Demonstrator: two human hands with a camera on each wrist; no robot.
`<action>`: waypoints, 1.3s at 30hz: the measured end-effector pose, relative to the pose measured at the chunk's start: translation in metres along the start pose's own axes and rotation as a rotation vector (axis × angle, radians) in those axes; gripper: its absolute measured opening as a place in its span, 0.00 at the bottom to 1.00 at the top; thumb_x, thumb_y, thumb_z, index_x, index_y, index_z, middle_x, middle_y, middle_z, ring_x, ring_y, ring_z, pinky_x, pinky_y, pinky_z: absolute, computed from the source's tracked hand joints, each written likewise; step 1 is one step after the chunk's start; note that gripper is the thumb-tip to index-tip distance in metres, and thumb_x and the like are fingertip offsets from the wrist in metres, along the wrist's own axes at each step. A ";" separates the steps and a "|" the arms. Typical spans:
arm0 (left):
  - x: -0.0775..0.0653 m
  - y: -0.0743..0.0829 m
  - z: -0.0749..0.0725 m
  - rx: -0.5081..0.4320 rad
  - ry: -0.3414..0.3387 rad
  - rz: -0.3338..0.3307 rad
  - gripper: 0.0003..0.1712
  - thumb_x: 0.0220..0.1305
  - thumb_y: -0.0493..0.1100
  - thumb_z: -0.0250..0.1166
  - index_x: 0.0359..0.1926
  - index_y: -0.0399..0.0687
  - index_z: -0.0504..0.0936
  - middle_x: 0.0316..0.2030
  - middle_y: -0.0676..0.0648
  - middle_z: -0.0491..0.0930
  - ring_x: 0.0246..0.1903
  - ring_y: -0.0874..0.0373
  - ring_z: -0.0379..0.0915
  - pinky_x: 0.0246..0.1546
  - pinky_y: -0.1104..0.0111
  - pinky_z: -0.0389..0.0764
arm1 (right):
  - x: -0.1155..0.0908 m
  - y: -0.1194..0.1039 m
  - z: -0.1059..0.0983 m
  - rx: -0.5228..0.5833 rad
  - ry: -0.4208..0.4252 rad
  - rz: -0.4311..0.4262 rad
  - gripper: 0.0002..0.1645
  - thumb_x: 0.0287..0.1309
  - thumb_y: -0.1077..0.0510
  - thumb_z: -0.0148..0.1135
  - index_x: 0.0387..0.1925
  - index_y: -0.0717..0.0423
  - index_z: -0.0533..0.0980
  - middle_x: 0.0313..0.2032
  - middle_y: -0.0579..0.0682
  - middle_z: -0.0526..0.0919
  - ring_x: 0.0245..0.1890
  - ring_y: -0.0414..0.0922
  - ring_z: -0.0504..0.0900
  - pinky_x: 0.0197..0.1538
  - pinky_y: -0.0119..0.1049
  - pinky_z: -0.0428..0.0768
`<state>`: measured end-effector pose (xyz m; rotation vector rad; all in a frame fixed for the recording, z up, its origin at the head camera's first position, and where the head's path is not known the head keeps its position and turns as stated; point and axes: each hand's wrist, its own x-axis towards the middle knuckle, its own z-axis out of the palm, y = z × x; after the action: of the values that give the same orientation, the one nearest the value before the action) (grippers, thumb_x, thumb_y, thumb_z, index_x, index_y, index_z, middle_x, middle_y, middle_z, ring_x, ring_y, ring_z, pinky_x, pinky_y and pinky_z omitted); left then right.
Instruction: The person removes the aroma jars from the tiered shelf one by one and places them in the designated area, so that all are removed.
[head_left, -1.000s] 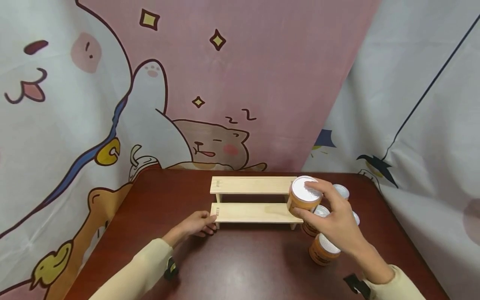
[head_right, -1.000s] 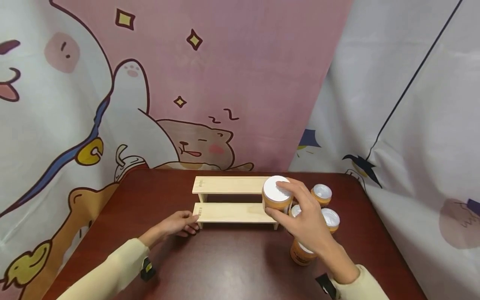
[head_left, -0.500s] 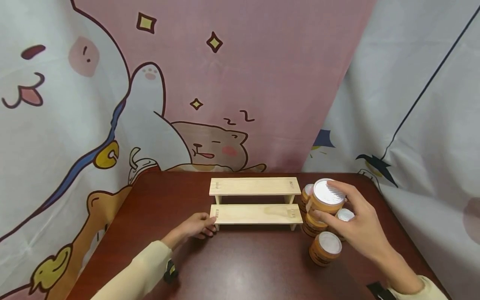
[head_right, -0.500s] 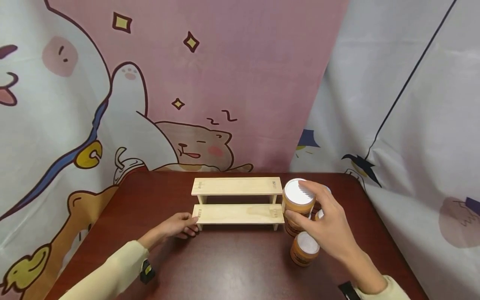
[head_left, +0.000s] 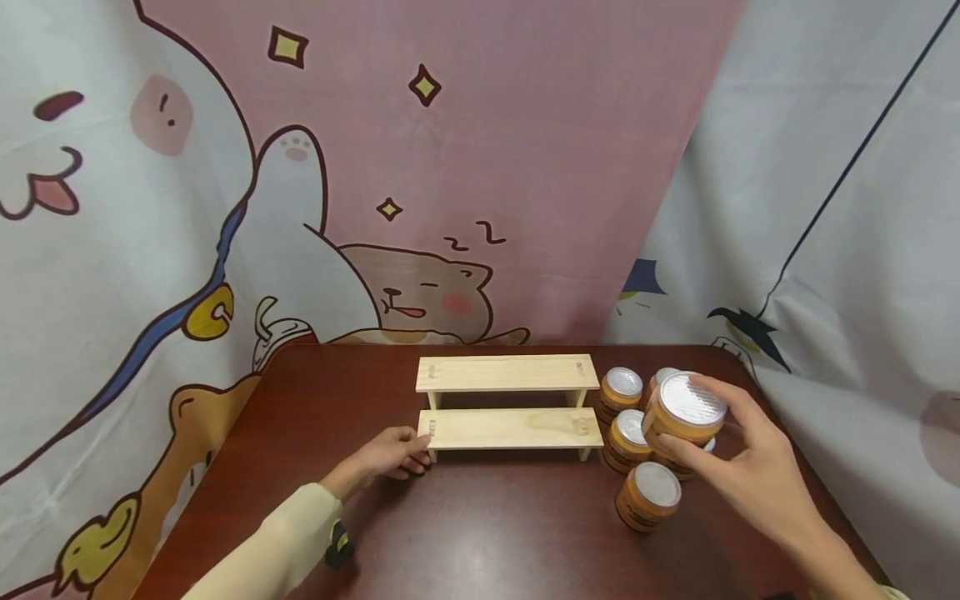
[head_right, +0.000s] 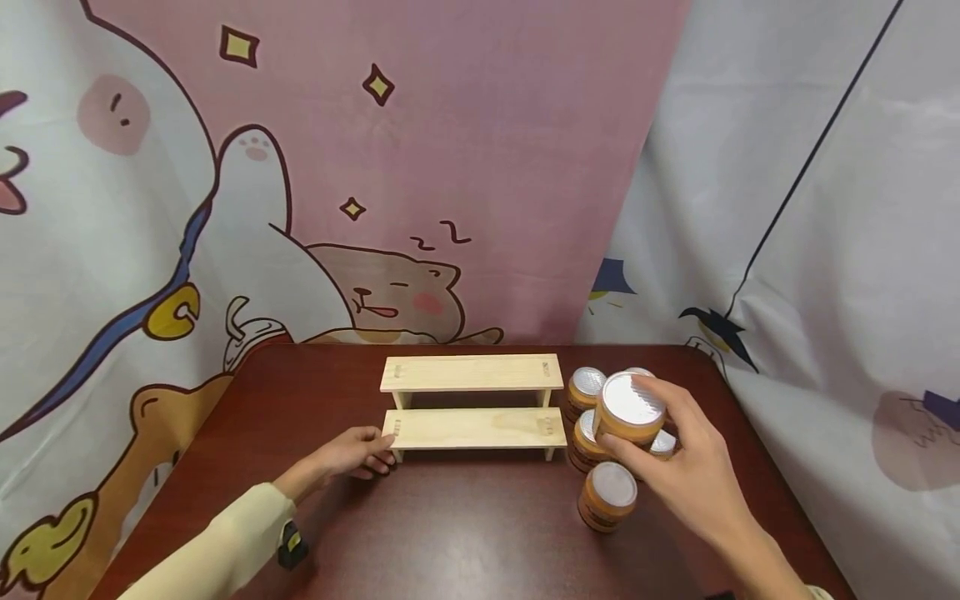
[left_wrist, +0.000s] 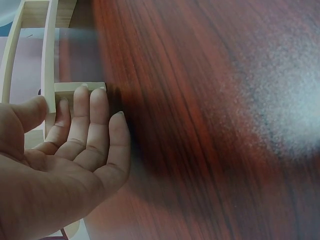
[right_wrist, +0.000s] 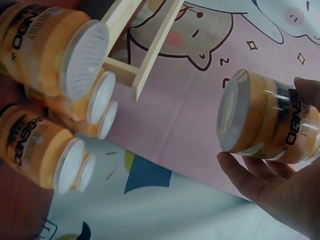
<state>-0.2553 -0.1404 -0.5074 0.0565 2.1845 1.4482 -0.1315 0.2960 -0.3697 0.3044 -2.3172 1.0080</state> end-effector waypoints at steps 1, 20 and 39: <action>0.000 0.000 0.000 -0.001 0.000 0.000 0.18 0.76 0.51 0.55 0.39 0.39 0.74 0.39 0.39 0.87 0.35 0.56 0.84 0.36 0.59 0.81 | -0.002 0.001 -0.001 -0.005 0.003 0.011 0.52 0.33 0.71 0.83 0.65 0.51 0.72 0.56 0.29 0.74 0.48 0.22 0.75 0.48 0.10 0.68; 0.000 0.001 -0.001 -0.002 -0.004 0.002 0.18 0.76 0.51 0.56 0.39 0.39 0.74 0.39 0.39 0.87 0.35 0.56 0.84 0.37 0.58 0.82 | -0.029 0.024 -0.018 -0.061 0.040 0.132 0.50 0.35 0.70 0.83 0.64 0.54 0.72 0.51 0.23 0.74 0.41 0.17 0.76 0.43 0.11 0.71; 0.000 0.001 0.000 -0.002 -0.010 0.005 0.18 0.76 0.52 0.55 0.39 0.39 0.74 0.39 0.39 0.87 0.34 0.57 0.84 0.36 0.58 0.82 | -0.045 0.045 -0.025 -0.124 0.033 0.238 0.47 0.42 0.61 0.83 0.65 0.55 0.70 0.48 0.18 0.68 0.37 0.15 0.73 0.39 0.11 0.71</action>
<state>-0.2554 -0.1404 -0.5066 0.0680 2.1755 1.4500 -0.1036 0.3442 -0.4100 -0.0381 -2.4137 0.9660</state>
